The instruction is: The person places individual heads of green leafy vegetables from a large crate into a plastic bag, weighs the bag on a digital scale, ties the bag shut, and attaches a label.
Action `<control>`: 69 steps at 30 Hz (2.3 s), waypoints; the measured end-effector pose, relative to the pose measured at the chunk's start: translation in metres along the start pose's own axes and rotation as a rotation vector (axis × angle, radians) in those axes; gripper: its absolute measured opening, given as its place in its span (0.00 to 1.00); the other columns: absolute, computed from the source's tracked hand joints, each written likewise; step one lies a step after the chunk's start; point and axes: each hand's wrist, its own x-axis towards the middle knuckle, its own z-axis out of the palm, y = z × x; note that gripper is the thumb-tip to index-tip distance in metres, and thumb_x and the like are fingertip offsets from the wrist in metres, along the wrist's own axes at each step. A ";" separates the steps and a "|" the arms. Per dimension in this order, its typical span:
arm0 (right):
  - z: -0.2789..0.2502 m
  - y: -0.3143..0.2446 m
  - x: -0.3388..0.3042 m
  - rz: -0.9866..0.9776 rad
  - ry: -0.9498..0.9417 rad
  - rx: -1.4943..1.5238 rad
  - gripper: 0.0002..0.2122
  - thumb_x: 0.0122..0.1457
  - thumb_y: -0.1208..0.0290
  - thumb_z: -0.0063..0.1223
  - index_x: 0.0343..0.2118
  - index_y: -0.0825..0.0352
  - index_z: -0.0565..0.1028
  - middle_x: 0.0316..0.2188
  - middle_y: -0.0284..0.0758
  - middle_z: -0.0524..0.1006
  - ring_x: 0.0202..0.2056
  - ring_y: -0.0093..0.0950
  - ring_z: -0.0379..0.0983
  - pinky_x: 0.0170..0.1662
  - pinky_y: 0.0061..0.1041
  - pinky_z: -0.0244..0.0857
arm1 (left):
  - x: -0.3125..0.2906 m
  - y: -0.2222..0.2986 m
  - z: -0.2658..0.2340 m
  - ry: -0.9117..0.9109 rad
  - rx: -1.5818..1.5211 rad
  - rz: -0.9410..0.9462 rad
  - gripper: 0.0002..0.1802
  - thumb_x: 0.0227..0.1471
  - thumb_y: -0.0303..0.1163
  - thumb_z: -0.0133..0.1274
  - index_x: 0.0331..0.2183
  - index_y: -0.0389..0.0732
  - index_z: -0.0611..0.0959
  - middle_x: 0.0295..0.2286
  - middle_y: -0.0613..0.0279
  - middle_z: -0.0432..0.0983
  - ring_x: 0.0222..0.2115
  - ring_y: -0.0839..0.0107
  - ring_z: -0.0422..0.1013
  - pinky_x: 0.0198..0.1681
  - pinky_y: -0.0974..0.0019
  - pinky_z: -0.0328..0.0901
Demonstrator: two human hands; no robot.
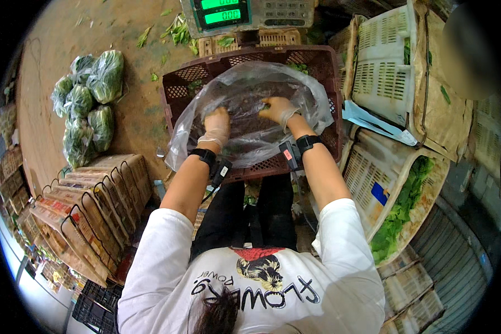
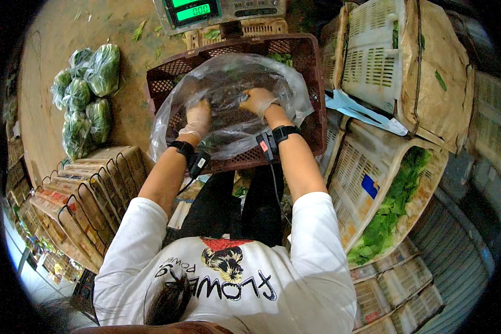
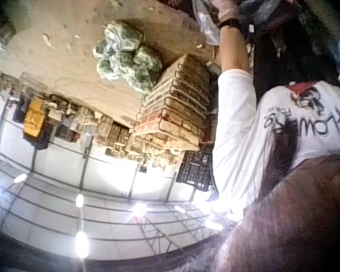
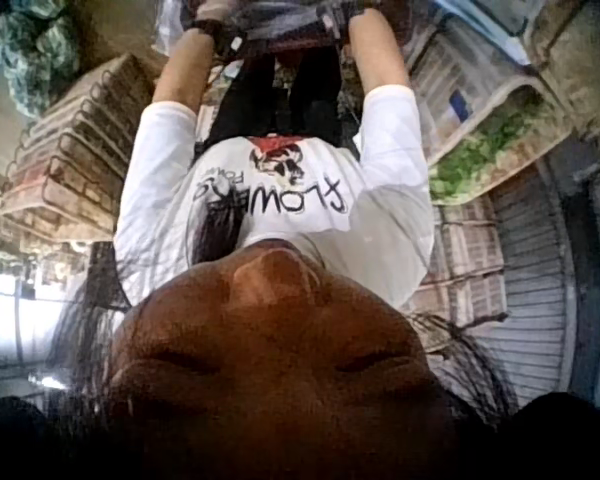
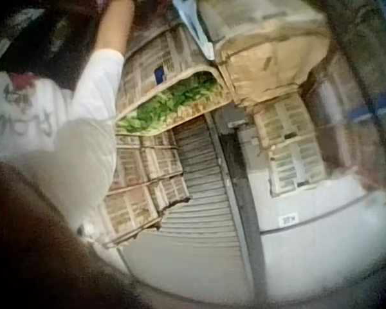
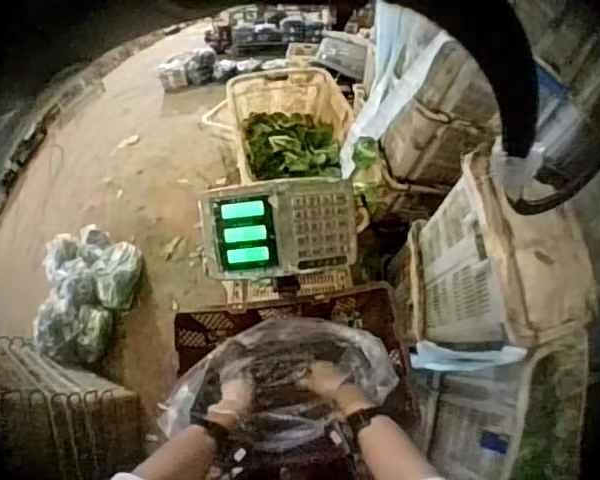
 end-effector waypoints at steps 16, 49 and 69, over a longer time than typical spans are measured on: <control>0.006 0.002 -0.291 -0.276 0.551 0.768 0.19 0.51 0.60 0.49 0.43 0.66 0.70 0.38 0.38 0.75 0.38 0.29 0.72 0.43 0.25 0.64 | -0.005 0.082 -0.104 -0.466 -0.433 0.288 0.16 0.48 0.39 0.48 0.24 0.35 0.80 0.22 0.61 0.75 0.17 0.69 0.69 0.21 0.69 0.64; 0.342 0.228 -0.524 1.370 0.748 1.485 0.46 0.35 0.35 0.51 0.43 0.81 0.64 0.32 0.54 0.73 0.37 0.43 0.71 0.39 0.34 0.66 | -0.240 0.626 -0.096 -0.518 0.335 1.401 0.25 0.43 0.49 0.50 0.39 0.41 0.76 0.36 0.52 0.71 0.35 0.59 0.69 0.33 0.62 0.65; 0.369 0.236 -0.514 0.743 1.343 1.933 0.27 0.40 0.59 0.62 0.39 0.75 0.69 0.31 0.36 0.73 0.31 0.24 0.69 0.35 0.22 0.63 | -0.155 0.615 -0.207 -0.519 -0.694 0.873 0.09 0.44 0.37 0.54 0.31 0.45 0.80 0.22 0.69 0.72 0.19 0.82 0.63 0.19 0.76 0.58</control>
